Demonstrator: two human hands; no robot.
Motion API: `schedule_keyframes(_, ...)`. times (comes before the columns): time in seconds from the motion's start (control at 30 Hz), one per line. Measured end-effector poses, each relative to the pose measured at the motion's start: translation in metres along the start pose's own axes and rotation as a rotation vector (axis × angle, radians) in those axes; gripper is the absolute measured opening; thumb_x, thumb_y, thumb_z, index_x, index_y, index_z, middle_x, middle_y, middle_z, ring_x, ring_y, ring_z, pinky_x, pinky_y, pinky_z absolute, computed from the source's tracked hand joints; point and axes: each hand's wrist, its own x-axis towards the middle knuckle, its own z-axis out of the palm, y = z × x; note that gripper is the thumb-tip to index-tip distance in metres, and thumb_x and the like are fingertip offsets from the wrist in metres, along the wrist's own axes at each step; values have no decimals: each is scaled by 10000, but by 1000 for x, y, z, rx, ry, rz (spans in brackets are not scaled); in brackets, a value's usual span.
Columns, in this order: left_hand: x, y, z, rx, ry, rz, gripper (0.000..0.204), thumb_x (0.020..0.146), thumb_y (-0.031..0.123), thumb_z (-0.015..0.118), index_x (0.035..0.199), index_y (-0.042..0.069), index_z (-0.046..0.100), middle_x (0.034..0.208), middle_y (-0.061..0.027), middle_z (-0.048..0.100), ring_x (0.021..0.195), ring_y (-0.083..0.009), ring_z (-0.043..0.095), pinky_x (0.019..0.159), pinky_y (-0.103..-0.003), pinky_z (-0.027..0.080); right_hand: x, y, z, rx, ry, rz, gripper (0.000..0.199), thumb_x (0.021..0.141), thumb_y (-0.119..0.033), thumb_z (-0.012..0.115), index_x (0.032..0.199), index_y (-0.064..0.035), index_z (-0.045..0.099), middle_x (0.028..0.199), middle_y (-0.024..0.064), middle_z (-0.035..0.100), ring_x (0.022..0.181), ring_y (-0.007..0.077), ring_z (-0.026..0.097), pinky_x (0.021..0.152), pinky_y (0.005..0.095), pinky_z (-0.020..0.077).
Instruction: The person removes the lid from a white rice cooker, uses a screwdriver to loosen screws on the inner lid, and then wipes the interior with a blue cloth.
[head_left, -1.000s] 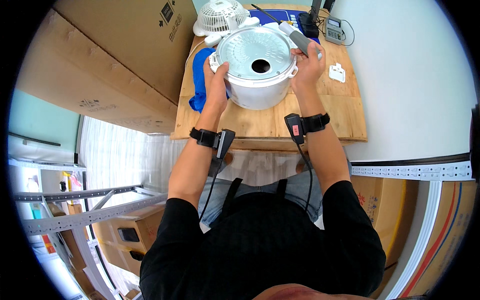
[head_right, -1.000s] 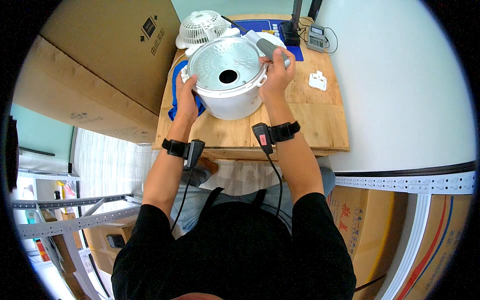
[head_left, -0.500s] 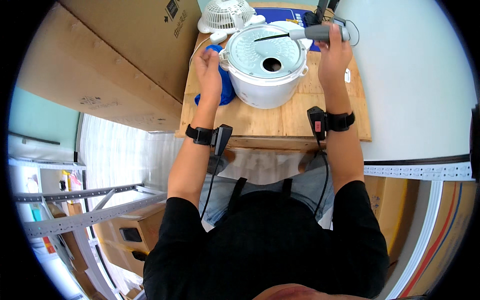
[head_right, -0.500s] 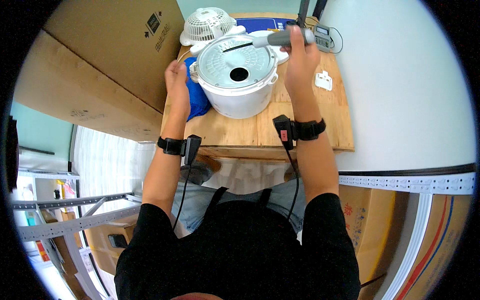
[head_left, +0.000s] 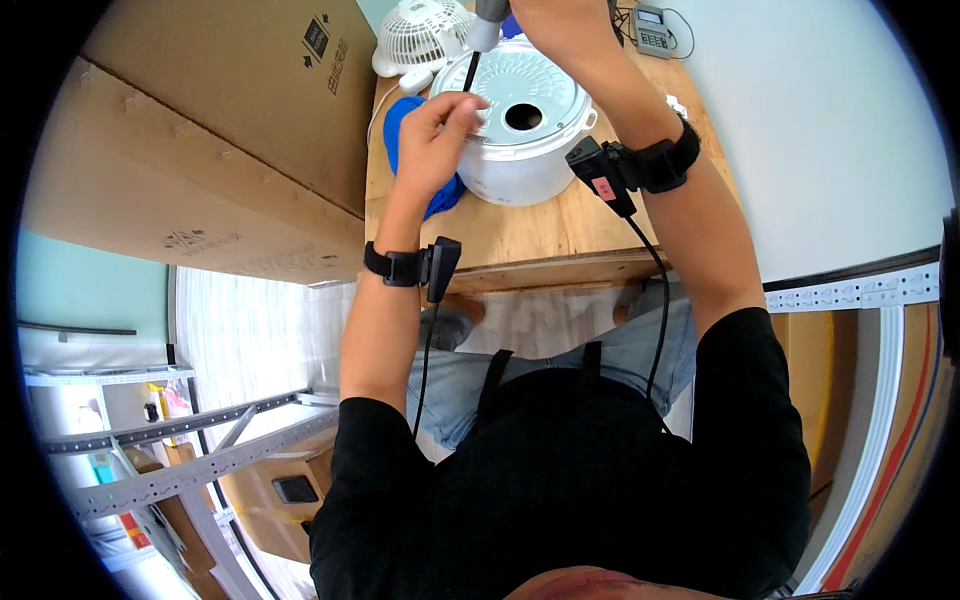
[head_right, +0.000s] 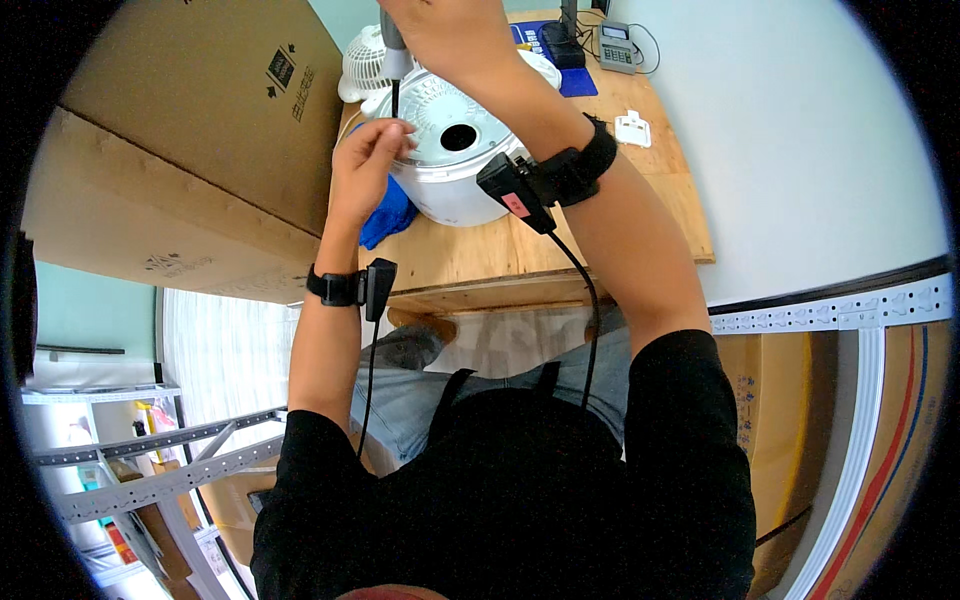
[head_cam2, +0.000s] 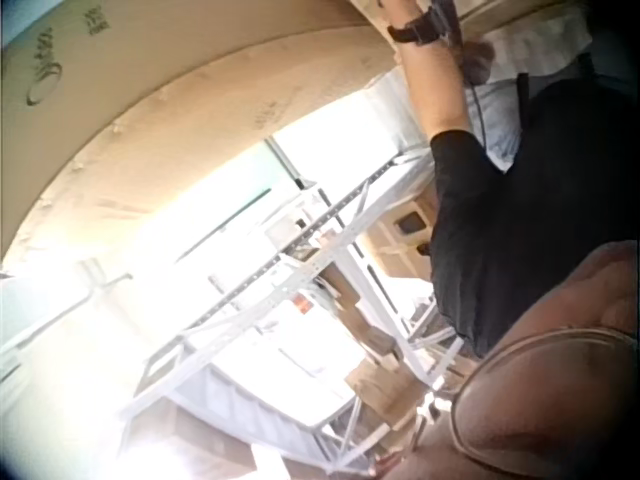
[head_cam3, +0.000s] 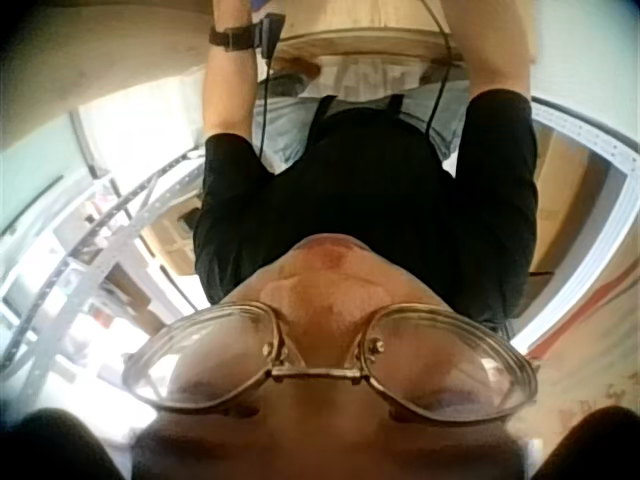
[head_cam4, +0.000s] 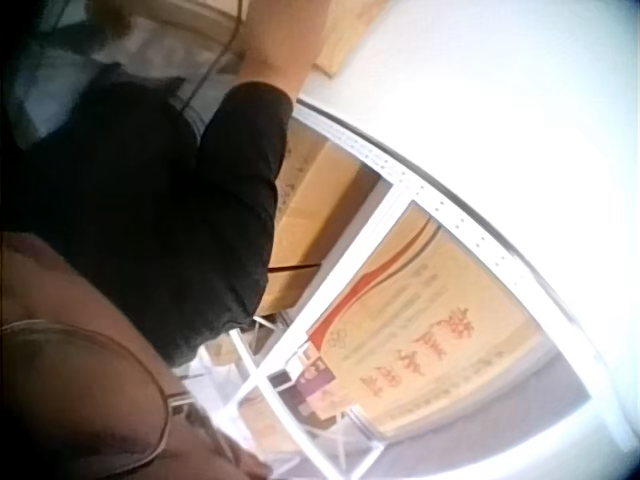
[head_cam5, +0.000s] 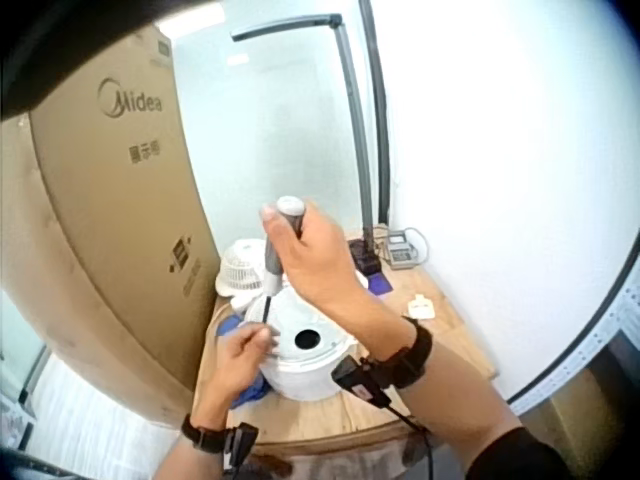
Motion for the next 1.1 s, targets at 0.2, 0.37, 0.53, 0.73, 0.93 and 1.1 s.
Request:
schedule_keyframes(0.2,-4,-10,9,-192,161,167,206,984,108,592,1162,20,646,949,-23,644,854,-115,610,762,-254,471,-6,0,3,-69,-26,-30,419,957,-374,607,842,29,615,696,204,609,643,324,602,616,409,465)
schedule_keyframes(0.37,-6,-14,8,-27,71,197,203,958,98,621,1126,19,703,931,-41,659,893,-132,599,794,-261,467,-8,1,3,-74,-76,-53,404,948,-352,607,835,35,616,706,213,613,655,332,610,621,409,468)
schedule_keyframes(0.53,-10,-10,10,5,70,133,170,941,117,658,1056,22,740,927,-45,680,870,-131,593,776,-261,460,-9,-5,5,-53,-98,-23,391,943,-344,613,846,35,619,715,205,620,669,330,613,630,404,472)
schedule_keyframes(0.73,-11,-14,9,-29,80,135,154,936,98,663,1045,26,744,938,-47,685,858,-127,591,770,-261,460,-9,-6,7,-28,-112,-50,389,942,-344,620,857,36,620,734,203,630,678,328,616,633,401,474)
schedule_keyframes(0.93,-9,-15,8,-38,63,111,153,939,95,660,1044,19,743,929,-46,682,852,-125,594,766,-260,464,-11,-8,7,-39,-134,-1,406,939,-355,625,856,42,617,741,205,627,672,320,610,632,395,475)
schedule_keyframes(1.1,-11,-15,7,-35,68,91,155,936,95,664,1044,18,744,910,-39,677,834,-116,593,751,-254,464,-12,-11,8,-59,-123,-38,413,926,-360,643,851,45,612,727,192,622,657,292,602,619,388,471)
